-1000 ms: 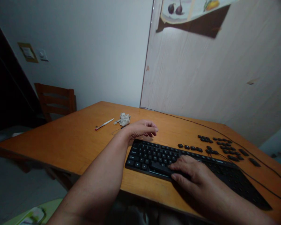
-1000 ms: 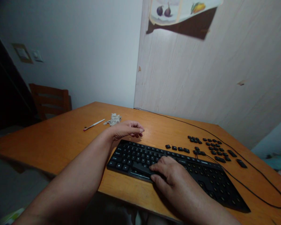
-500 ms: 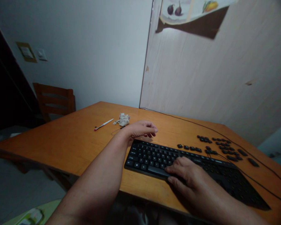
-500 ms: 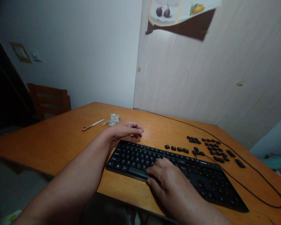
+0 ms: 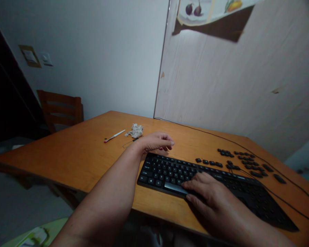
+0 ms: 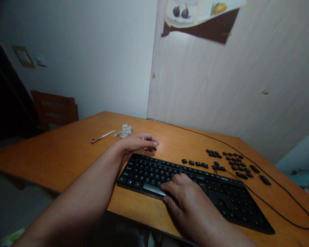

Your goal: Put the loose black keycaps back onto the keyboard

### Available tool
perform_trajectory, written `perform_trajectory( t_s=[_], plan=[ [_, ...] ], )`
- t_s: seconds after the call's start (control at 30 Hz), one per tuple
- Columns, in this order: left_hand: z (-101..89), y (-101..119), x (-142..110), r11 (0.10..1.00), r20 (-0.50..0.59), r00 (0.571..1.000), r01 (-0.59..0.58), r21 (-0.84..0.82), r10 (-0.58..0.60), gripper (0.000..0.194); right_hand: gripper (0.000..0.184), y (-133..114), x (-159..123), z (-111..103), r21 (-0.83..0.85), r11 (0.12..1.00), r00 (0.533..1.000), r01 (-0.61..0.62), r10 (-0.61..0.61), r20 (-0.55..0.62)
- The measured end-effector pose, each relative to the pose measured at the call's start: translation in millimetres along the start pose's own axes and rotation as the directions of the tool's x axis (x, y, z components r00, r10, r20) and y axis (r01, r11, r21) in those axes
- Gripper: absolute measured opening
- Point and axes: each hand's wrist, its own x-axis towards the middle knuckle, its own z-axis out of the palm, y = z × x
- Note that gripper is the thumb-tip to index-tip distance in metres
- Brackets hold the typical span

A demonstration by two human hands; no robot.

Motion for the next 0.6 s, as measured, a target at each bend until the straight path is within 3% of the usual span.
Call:
perform_trajectory(
  t_s=[0.4, 0.6],
  plan=[
    [-0.4, 0.7, -0.7, 0.999, 0.02, 1.0, -0.008, 0.032, 0.007, 0.039, 0.024, -4.4, 0.9, -1.2, -0.05, 0.999, 1.0, -0.003, 0.004, 0.018],
    [3.9, 1.2, -1.6, 0.99, -0.029, 0.995, -0.096, 0.104, 0.099, 0.035, 0.017, -3.1, 0.4, 0.0, 0.0, 1.0, 1.0, -0.019, 0.019, -0.022]
  ],
)
